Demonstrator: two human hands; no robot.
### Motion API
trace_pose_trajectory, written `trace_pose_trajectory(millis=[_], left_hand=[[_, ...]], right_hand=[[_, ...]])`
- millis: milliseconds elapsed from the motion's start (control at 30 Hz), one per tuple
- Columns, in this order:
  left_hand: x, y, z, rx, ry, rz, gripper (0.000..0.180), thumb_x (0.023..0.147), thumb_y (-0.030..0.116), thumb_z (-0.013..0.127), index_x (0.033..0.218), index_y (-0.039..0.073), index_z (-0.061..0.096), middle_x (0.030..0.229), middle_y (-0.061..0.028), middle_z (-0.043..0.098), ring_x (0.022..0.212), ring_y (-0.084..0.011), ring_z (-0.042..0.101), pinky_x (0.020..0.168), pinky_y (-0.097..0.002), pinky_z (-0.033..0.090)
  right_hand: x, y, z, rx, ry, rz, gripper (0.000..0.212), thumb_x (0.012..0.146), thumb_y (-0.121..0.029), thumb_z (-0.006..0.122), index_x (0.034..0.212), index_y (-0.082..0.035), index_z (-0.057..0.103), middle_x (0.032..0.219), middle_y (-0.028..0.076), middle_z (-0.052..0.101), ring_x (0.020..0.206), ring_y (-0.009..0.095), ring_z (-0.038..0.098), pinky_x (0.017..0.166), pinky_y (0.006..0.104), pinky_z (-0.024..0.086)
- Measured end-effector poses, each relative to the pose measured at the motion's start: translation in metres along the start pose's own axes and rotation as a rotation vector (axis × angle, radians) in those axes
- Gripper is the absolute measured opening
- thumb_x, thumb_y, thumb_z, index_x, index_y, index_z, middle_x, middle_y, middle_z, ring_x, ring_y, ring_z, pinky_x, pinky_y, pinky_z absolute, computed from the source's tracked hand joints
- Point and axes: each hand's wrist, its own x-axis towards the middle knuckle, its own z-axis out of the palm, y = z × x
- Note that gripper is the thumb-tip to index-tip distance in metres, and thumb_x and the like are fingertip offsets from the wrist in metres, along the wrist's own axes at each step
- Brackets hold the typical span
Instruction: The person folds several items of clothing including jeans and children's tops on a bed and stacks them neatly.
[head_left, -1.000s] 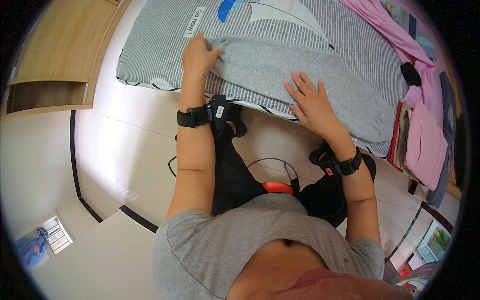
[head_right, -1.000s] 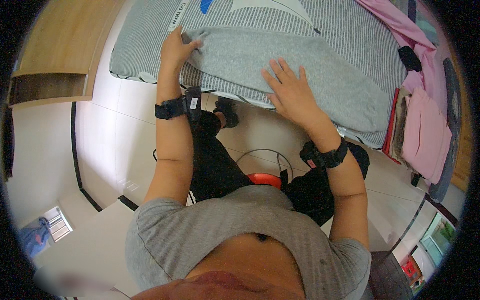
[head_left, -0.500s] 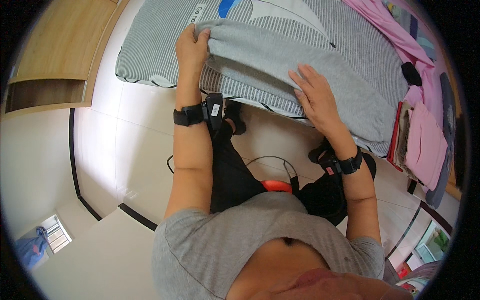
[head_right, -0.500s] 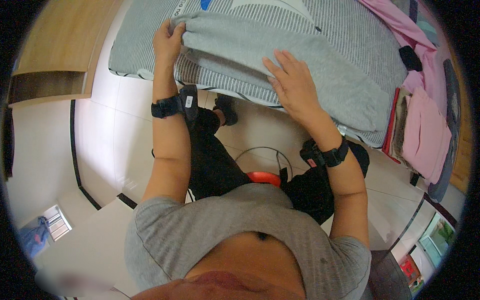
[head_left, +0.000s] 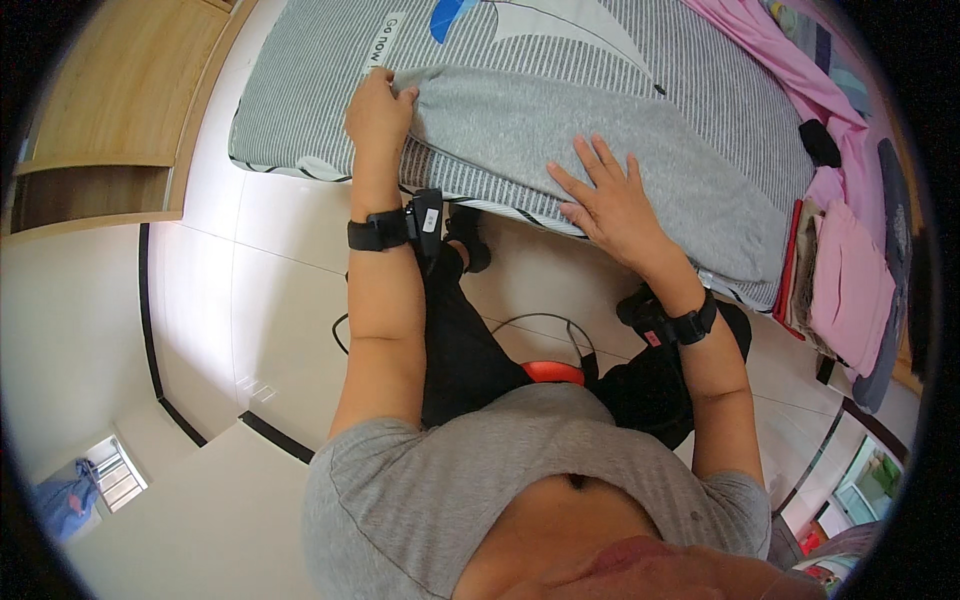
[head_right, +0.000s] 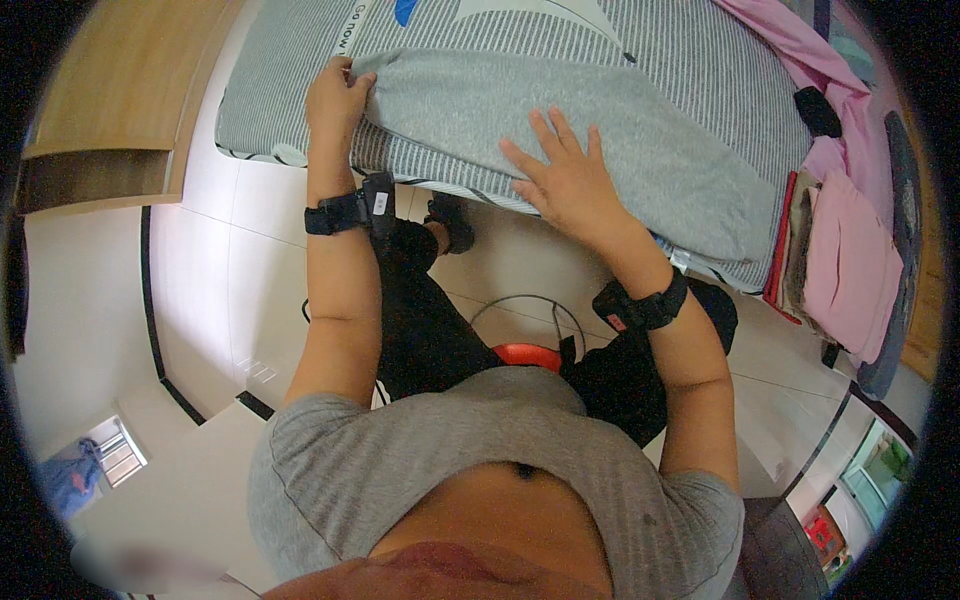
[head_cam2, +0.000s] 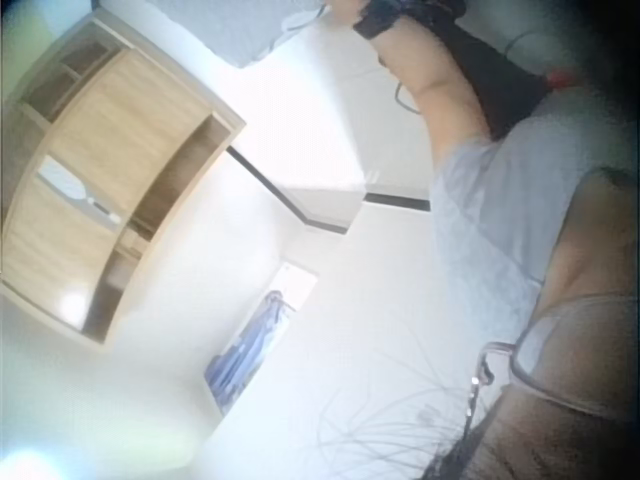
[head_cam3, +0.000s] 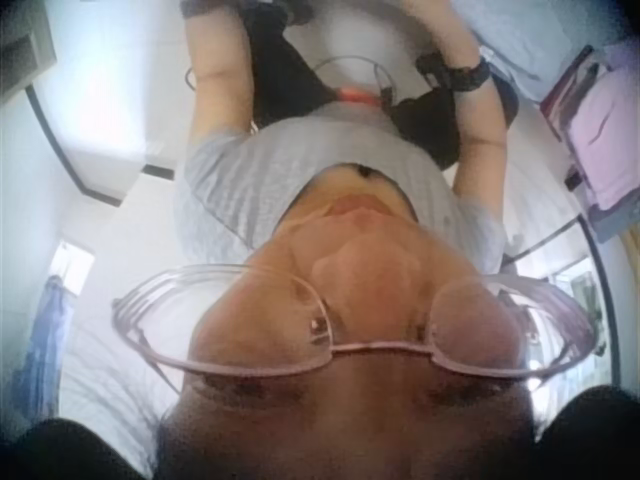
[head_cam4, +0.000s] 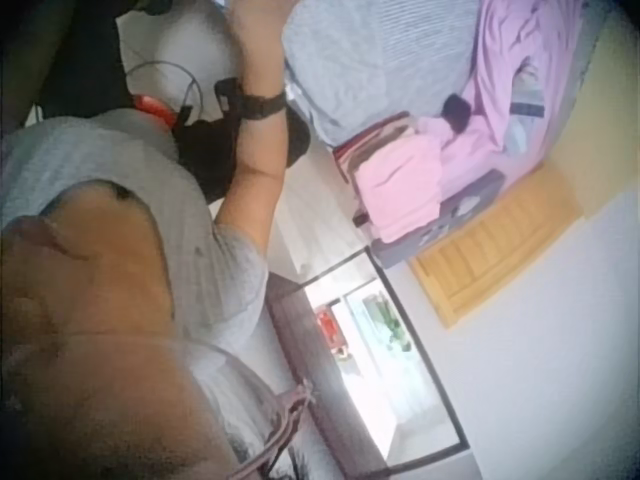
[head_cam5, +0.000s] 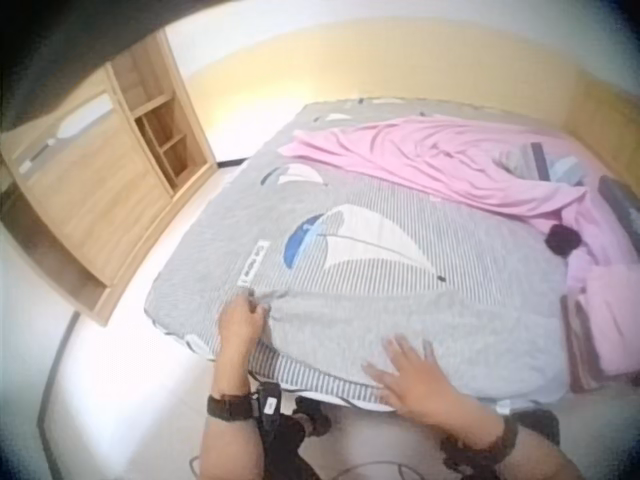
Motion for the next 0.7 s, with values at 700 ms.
trace_pose_trajectory(millis=[700], left_hand=[[-0.041, 0.039, 0.026, -0.182, -0.365, 0.444, 0.045, 0.082, 0.028, 0.051, 0.12, 0.005, 0.044, 0.124, -0.0162, 0.042, 0.115, -0.0297, 0.04, 0.094, -0.0388, 0.032]], right_hand=[[0.006, 0.018, 0.002, 0.139, 0.069, 0.185, 0.056, 0.082, -0.033, 0.048, 0.131, -0.014, 0.029, 0.137, 0.019, 0.019, 0.128, 0.036, 0.012, 0.098, 0.0558, 0.013]])
